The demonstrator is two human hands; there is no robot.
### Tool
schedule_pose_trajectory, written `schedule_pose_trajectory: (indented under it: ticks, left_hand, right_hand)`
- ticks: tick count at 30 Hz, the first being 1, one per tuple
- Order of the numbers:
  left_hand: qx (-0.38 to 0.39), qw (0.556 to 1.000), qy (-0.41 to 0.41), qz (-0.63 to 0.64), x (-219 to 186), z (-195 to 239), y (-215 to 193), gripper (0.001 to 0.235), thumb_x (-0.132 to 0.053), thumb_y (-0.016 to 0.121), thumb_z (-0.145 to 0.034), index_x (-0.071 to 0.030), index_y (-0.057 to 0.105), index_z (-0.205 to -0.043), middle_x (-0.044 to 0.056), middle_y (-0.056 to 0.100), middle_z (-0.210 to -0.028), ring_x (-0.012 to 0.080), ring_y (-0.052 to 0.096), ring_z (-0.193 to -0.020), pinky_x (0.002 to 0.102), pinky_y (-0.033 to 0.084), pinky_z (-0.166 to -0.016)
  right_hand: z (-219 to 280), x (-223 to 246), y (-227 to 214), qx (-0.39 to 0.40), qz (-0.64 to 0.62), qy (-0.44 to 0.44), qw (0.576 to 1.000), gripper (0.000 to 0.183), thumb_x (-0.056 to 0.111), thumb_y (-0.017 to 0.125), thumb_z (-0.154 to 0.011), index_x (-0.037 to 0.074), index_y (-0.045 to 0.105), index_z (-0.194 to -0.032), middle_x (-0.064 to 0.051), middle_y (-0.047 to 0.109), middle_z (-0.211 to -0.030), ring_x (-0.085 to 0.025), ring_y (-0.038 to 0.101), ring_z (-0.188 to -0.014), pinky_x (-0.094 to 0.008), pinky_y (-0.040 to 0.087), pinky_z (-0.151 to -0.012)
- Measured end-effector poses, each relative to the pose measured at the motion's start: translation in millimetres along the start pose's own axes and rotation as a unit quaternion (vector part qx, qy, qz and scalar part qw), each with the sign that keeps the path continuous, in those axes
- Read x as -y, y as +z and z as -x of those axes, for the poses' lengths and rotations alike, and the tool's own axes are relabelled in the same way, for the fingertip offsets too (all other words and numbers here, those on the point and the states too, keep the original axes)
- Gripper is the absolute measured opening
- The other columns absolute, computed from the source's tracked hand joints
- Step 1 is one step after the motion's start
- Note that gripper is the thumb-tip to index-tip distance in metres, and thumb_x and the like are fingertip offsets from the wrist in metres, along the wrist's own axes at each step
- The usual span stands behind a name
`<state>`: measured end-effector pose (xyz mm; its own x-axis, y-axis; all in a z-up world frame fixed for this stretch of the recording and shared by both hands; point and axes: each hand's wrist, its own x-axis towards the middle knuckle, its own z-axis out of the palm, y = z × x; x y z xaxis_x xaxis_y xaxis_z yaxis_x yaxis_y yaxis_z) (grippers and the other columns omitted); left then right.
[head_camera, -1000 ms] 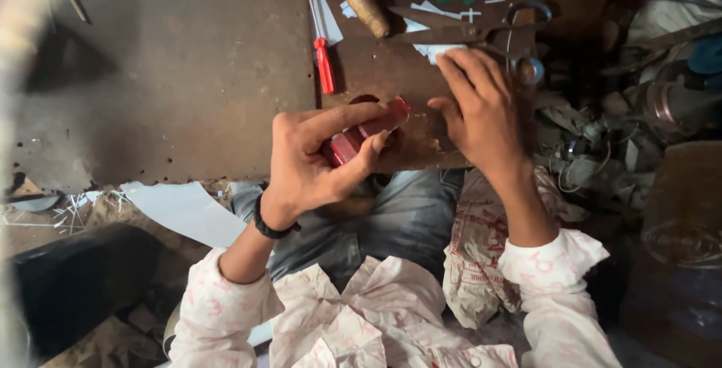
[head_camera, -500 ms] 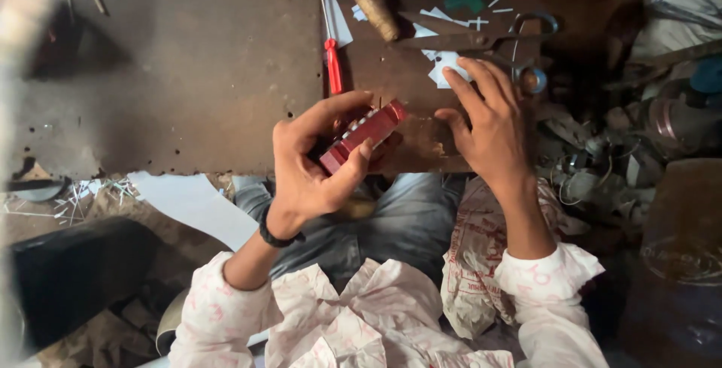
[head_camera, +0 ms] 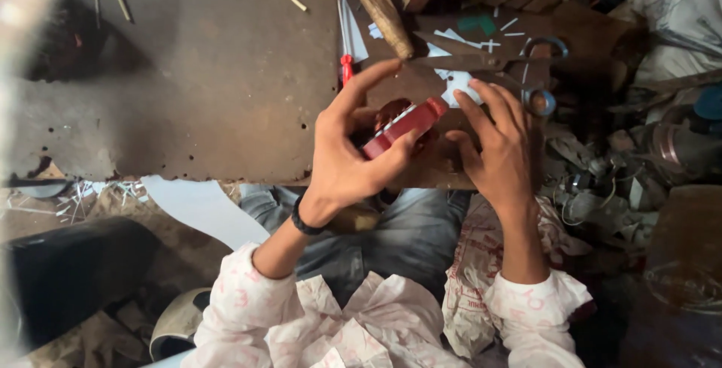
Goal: Rewiring and assembling an electric motor stator using copper coils.
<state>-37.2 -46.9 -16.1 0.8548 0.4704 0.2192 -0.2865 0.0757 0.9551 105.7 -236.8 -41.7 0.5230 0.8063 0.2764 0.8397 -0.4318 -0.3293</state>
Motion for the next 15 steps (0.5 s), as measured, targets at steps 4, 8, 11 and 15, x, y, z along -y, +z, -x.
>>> schedule_pose_trajectory:
  ticks: [4, 8, 11, 15]
  left_hand:
    - [0.015, 0.999, 0.022, -0.024, -13, -13, 7, 0.059, -0.015, 0.073, -0.092, 0.000, 0.047, -0.143, 0.009, 0.073, -0.109, 0.0149, 0.072, -0.107, 0.029, 0.059, -0.098]
    - [0.046, 0.987, -0.040, -0.146, -12, -25, 7, 0.058, -0.027, 0.079, -0.092, -0.003, 0.057, -0.140, 0.008, 0.078, -0.092, 0.0151, 0.076, -0.083, 0.028, 0.061, -0.075]
    - [0.069, 0.980, 0.032, -0.184, -2, -32, 2, 0.049, -0.033, 0.076, -0.100, -0.004, 0.061, -0.136, 0.010, 0.080, -0.108, 0.0135, 0.080, -0.096, 0.028, 0.062, -0.081]
    - [0.098, 0.980, 0.005, -0.172, -3, -44, -6, 0.044, -0.035, 0.071, -0.101, 0.000, 0.065, -0.127, 0.010, 0.081, -0.103, 0.0114, 0.078, -0.089, 0.027, 0.062, -0.079]
  right_hand:
    - [-1, -2, -1, -0.001, -0.002, 0.012, 1.000, 0.048, 0.014, 0.075, -0.091, 0.007, 0.066, -0.137, -0.014, 0.057, -0.147, -0.038, 0.051, -0.137, -0.048, 0.041, -0.114]
    - [10, 1, -5, -0.010, -0.040, 0.004, 0.999, 0.044, 0.013, 0.072, -0.095, 0.004, 0.065, -0.137, -0.016, 0.059, -0.146, -0.040, 0.053, -0.135, -0.048, 0.043, -0.115]
    - [41, 4, 10, -0.110, -0.085, 0.038, 0.990, 0.030, 0.009, 0.072, -0.103, 0.003, 0.070, -0.132, -0.014, 0.065, -0.138, -0.033, 0.064, -0.128, -0.043, 0.052, -0.110]
    - [51, 30, 25, -0.199, -0.176, -0.010, 0.964, 0.019, -0.002, 0.074, -0.092, 0.005, 0.075, -0.110, -0.010, 0.072, -0.114, -0.026, 0.074, -0.101, -0.033, 0.063, -0.085]
